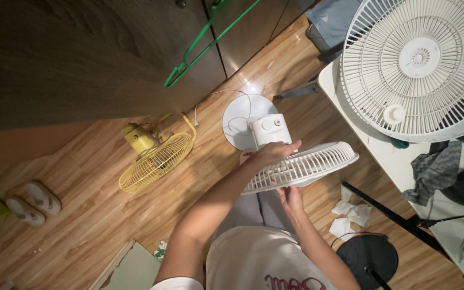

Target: The person reassembles a white electric fan by attaching the fan blade to the motor shaft, securing it with a nut, and then attaching the front grille. The person uses a screwdriver to tighten the nut and then places the fan on the floor.

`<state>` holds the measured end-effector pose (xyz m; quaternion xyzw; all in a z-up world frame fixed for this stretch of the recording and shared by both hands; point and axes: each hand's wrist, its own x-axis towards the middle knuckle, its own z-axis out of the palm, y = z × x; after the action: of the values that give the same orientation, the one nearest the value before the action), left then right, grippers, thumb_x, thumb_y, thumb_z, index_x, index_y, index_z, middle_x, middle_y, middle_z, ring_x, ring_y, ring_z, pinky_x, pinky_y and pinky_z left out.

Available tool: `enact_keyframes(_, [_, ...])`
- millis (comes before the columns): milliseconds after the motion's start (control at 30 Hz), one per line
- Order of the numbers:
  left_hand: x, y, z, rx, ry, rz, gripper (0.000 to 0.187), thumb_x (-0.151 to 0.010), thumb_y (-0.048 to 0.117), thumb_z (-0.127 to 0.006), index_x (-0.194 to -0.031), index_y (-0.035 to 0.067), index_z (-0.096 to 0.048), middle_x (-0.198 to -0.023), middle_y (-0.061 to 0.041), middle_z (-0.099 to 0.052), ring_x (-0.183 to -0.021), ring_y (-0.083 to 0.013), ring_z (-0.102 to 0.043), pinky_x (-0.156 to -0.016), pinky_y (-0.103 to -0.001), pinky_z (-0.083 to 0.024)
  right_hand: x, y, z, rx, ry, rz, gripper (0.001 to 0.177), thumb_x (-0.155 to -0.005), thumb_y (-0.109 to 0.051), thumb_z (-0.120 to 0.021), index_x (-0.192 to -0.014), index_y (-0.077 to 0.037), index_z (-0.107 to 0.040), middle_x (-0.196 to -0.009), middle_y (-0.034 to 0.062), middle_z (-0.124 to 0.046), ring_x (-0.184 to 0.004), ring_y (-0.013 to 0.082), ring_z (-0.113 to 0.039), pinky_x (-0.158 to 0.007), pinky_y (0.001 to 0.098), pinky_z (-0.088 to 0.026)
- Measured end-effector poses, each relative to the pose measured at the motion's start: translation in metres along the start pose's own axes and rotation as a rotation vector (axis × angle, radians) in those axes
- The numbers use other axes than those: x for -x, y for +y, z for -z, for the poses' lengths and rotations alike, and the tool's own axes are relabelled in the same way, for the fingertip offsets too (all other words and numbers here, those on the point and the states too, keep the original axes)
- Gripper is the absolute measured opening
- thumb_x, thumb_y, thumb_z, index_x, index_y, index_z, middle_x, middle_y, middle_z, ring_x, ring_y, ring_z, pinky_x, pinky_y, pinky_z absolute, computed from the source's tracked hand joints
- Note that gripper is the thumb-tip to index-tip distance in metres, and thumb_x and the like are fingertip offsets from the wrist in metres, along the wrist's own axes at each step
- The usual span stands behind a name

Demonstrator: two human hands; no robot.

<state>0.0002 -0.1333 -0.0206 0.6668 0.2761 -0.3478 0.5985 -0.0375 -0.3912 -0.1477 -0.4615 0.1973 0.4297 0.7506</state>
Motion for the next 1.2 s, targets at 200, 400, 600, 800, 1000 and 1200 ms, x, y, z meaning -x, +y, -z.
enact_keyframes(200, [-0.006, 0.003, -0.012, 0.023, 0.046, -0.066, 0.063, -0.098, 0.065, -0.043, -0.133, 0.019, -0.069, -0.134, -0.009, -0.069, -0.123, -0.028, -0.065, -0.106, -0.038, -0.046, 0.001, -0.008, -0.008, -0.072, -0.038, -0.072, 0.046, -0.105, -0.032, -0.057, -0.141, -0.004, -0.052, -0.133, 0.0167, -0.063, -0.118, 0.0348, -0.065, -0.098, 0.0503, -0.057])
enact_keyframes(400, [0.013, 0.008, 0.004, -0.172, 0.19, -0.228, 0.058, -0.081, 0.027, -0.069, -0.138, 0.023, -0.06, -0.128, -0.018, -0.067, -0.122, -0.0361, -0.062, -0.102, -0.045, -0.047, 0.0, -0.026, -0.04, -0.3, -0.15, -0.215, 0.056, -0.099, -0.046, -0.059, -0.145, -0.014, -0.053, -0.137, 0.0113, -0.062, -0.126, 0.0331, -0.058, -0.106, 0.0546, -0.048])
enact_keyframes(600, [0.012, 0.019, 0.021, -0.395, 0.211, -0.254, 0.039, -0.087, 0.037, -0.076, -0.115, 0.01, -0.074, -0.138, -0.027, -0.053, -0.12, -0.0445, -0.061, -0.104, -0.048, -0.049, 0.01, -0.041, -0.072, -0.3, -0.046, -0.361, 0.068, -0.079, -0.061, -0.06, -0.133, -0.019, -0.06, -0.127, 0.0098, -0.068, -0.115, 0.0328, -0.062, -0.091, 0.0555, -0.048])
enact_keyframes(800, [0.003, 0.03, 0.018, -0.483, 0.195, -0.103, 0.04, -0.087, 0.041, -0.075, -0.115, 0.012, -0.075, -0.137, -0.021, -0.058, -0.119, -0.0432, -0.061, -0.098, -0.049, -0.051, 0.026, -0.057, -0.093, -0.234, 0.064, -0.28, 0.057, -0.086, -0.051, -0.067, -0.132, -0.019, -0.057, -0.127, 0.008, -0.061, -0.12, 0.0288, -0.059, -0.096, 0.0507, -0.049])
enact_keyframes(1000, [-0.036, 0.018, 0.013, -0.55, 0.202, -0.079, 0.043, -0.086, 0.049, -0.075, -0.105, 0.011, -0.079, -0.113, -0.016, -0.074, -0.107, -0.0351, -0.07, -0.092, -0.046, -0.055, 0.015, -0.048, -0.076, -0.355, 0.057, -0.244, 0.051, -0.078, -0.032, -0.068, -0.127, -0.018, -0.057, -0.125, 0.011, -0.058, -0.119, 0.0321, -0.06, -0.1, 0.0517, -0.055])
enact_keyframes(1200, [-0.068, -0.013, -0.001, -0.463, 0.263, -0.128, 0.042, -0.078, 0.048, -0.079, -0.093, 0.01, -0.081, -0.101, -0.018, -0.076, -0.097, -0.0342, -0.073, -0.087, -0.044, -0.056, 0.007, -0.018, -0.037, -0.278, -0.076, -0.078, 0.036, -0.088, -0.027, -0.069, -0.118, -0.016, -0.053, -0.122, 0.0102, -0.053, -0.112, 0.0316, -0.061, -0.098, 0.0564, -0.054])
